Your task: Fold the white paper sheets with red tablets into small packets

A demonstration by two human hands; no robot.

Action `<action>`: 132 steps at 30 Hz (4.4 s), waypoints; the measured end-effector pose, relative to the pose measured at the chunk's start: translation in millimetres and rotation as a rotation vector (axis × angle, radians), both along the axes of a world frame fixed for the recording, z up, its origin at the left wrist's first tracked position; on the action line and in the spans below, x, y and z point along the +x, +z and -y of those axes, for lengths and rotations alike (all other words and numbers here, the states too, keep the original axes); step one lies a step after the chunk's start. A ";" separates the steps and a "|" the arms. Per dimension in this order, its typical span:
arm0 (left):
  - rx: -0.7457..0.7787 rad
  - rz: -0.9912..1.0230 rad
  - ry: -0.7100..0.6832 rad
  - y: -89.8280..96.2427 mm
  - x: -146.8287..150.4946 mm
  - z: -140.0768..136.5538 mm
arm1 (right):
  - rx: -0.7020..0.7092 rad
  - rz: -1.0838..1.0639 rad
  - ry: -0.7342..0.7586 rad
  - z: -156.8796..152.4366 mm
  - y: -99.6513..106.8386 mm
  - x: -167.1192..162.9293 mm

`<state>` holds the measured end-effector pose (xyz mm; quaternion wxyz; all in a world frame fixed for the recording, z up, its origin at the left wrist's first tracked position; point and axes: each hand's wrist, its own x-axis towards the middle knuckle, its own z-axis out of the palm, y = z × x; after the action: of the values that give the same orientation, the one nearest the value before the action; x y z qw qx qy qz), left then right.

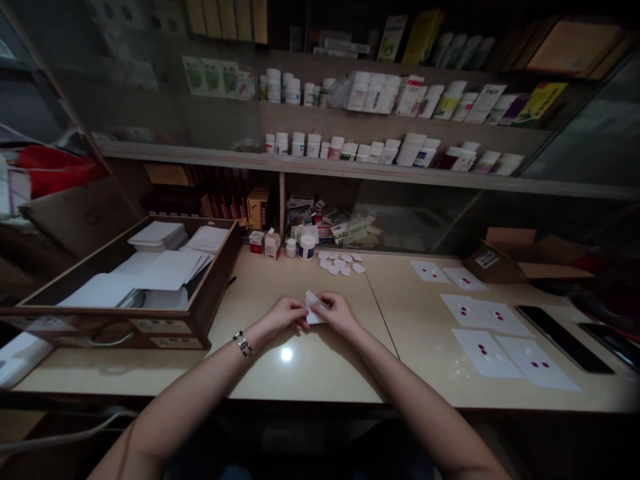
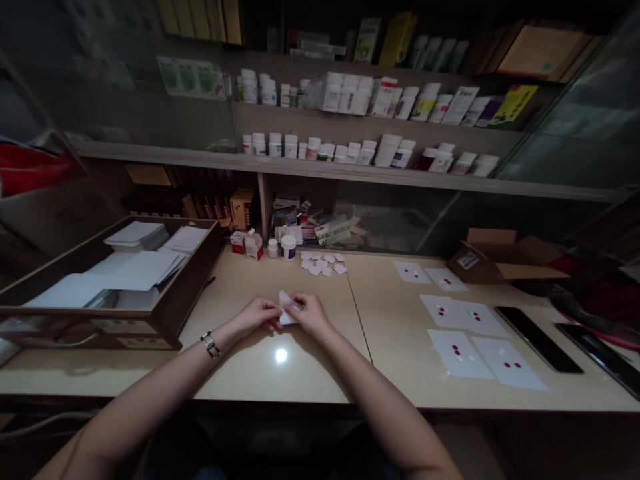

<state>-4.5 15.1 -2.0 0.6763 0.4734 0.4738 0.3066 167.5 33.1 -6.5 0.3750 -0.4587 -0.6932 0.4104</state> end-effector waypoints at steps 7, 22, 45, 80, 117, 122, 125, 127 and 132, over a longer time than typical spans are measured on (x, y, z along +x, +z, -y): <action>-0.060 0.062 0.056 3.5 -0.4 0.4 | 0.257 0.019 0.060 4.1 3.3 1.8; -0.182 0.193 0.099 1.9 -5.0 -5.7 | 0.451 0.143 0.118 5.8 2.0 7.1; -0.089 0.060 0.249 5.5 3.7 0.8 | 0.136 -0.048 -0.063 6.3 6.1 1.5; -0.157 0.093 0.384 8.4 10.8 5.4 | -0.208 -0.070 -0.103 5.6 -3.2 -7.7; 0.080 0.002 0.374 4.4 9.0 -0.2 | -0.529 -0.133 -0.006 4.2 8.9 5.4; 0.120 -0.031 0.328 5.6 8.9 1.4 | -0.544 -0.185 0.030 3.3 9.2 6.1; 0.115 -0.017 0.324 5.7 9.2 2.9 | -0.520 -0.198 0.046 3.2 11.3 6.2; 0.105 -0.001 0.326 5.5 9.4 3.4 | -0.524 -0.177 0.045 3.6 12.7 6.0; 0.123 0.022 0.234 6.7 8.4 4.1 | -0.520 -0.212 0.066 5.7 13.0 3.3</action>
<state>3.9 11.0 4.7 0.6109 0.4521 0.4987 0.4168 170.8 27.4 6.5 0.3017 -0.4714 -0.5362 0.6319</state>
